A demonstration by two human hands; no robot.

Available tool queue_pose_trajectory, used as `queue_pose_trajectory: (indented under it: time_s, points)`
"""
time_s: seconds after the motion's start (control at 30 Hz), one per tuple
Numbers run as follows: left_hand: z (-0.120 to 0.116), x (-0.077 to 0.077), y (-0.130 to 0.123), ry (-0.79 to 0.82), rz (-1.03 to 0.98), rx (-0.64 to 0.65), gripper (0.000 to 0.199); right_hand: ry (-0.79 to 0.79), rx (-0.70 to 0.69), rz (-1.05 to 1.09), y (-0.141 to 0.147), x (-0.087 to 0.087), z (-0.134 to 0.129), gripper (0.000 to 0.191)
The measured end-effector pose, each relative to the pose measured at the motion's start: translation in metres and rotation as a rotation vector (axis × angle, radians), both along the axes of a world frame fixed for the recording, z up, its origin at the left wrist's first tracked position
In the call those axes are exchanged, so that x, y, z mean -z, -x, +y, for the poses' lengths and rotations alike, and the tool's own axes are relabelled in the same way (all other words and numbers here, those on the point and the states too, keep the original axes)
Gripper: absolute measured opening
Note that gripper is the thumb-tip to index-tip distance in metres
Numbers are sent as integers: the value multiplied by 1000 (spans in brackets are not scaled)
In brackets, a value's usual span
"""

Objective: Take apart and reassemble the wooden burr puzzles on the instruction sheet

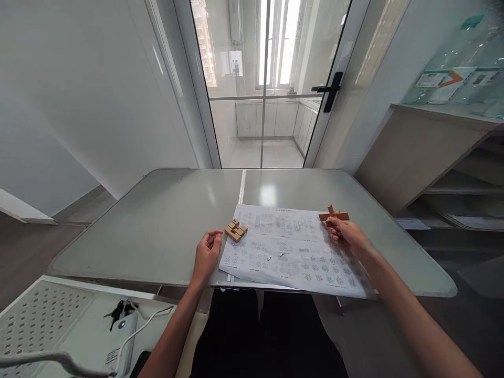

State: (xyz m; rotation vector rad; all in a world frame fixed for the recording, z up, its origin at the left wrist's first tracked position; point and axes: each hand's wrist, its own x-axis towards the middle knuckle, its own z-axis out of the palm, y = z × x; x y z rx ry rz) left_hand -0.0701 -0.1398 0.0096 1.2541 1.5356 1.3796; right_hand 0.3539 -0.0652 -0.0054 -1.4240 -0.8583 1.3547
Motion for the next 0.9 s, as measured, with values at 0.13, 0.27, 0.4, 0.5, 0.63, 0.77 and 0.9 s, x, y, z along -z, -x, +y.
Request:
queue_pose_trajectory:
  time_s: [0.13, 0.27, 0.4, 0.5, 0.63, 0.77, 0.9]
  points:
    - [-1, 0, 1, 13, -8, 0, 37, 28, 10, -37, 5, -3, -1, 31]
    - [-1, -2, -1, 26, 18, -10, 39, 39, 32, -58, 7, 3, -1, 35]
    - [0, -6, -4, 42, 44, -17, 39, 15, 13, -74, 8, 6, -7, 42]
    - [2, -7, -6, 43, 50, -14, 40, 14, -30, -86, 8, 1, -15, 41]
    - [3, -6, -6, 41, 74, -23, 41, -16, -110, -82, 10, -7, -28, 37]
    - [3, -7, -7, 41, 73, -43, 41, -61, -234, -119, 20, -13, -40, 41]
    - [3, -9, -8, 41, 89, -61, 38, -91, -344, -138, 34, -19, -50, 44]
